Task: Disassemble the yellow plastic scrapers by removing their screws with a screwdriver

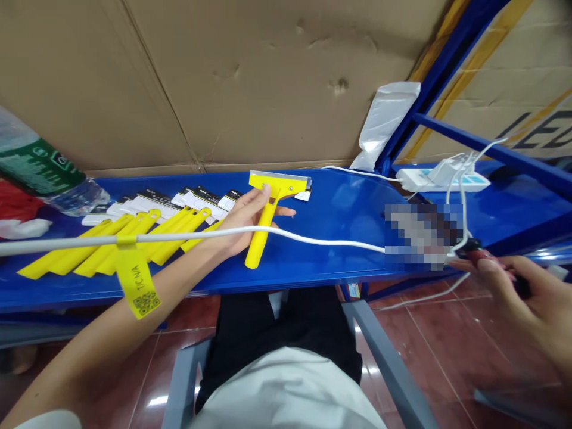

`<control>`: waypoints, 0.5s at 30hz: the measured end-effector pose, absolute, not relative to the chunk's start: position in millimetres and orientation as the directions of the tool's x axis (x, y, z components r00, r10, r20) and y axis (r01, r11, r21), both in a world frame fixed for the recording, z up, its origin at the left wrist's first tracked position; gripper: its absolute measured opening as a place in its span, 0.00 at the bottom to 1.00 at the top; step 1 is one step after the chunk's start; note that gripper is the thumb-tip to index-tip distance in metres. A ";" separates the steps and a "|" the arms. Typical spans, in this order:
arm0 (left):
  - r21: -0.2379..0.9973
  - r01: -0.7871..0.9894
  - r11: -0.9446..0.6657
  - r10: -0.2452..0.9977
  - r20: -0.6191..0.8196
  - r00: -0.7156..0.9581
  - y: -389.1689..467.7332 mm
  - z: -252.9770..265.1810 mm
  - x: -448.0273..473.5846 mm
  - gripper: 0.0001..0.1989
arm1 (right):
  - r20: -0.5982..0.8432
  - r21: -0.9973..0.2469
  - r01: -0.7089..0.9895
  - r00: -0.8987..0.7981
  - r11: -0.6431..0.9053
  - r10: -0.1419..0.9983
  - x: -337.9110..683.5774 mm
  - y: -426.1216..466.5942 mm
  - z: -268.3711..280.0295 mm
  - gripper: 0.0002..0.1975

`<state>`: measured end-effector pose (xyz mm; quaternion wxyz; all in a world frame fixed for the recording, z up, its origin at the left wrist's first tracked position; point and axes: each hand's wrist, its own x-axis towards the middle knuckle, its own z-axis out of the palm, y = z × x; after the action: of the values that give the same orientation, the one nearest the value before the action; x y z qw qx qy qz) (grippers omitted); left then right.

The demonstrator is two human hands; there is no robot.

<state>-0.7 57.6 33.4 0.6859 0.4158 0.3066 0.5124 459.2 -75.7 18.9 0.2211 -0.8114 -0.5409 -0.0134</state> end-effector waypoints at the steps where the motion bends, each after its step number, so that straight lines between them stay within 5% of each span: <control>1: 0.880 -0.456 0.134 0.960 -0.002 0.279 57.7 33.2 -0.2 0.20 | 0.247 -0.349 0.882 0.411 -0.316 0.877 460.2 -76.3 17.9 0.27; 11: 0.914 -0.393 0.105 0.972 -0.010 0.236 58.6 34.7 1.6 0.14 | 0.253 -0.380 0.891 0.357 -0.247 0.899 449.0 -39.7 19.7 0.45; 15: 0.912 -0.384 0.142 0.969 -0.049 0.243 57.0 36.3 3.2 0.13 | 0.234 -0.377 0.889 0.363 -0.260 0.902 437.2 -20.1 25.8 0.44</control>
<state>3.2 57.0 36.3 0.6693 0.4164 0.3510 0.5054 437.2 -20.1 25.8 0.2275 -0.7937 -0.5640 0.0141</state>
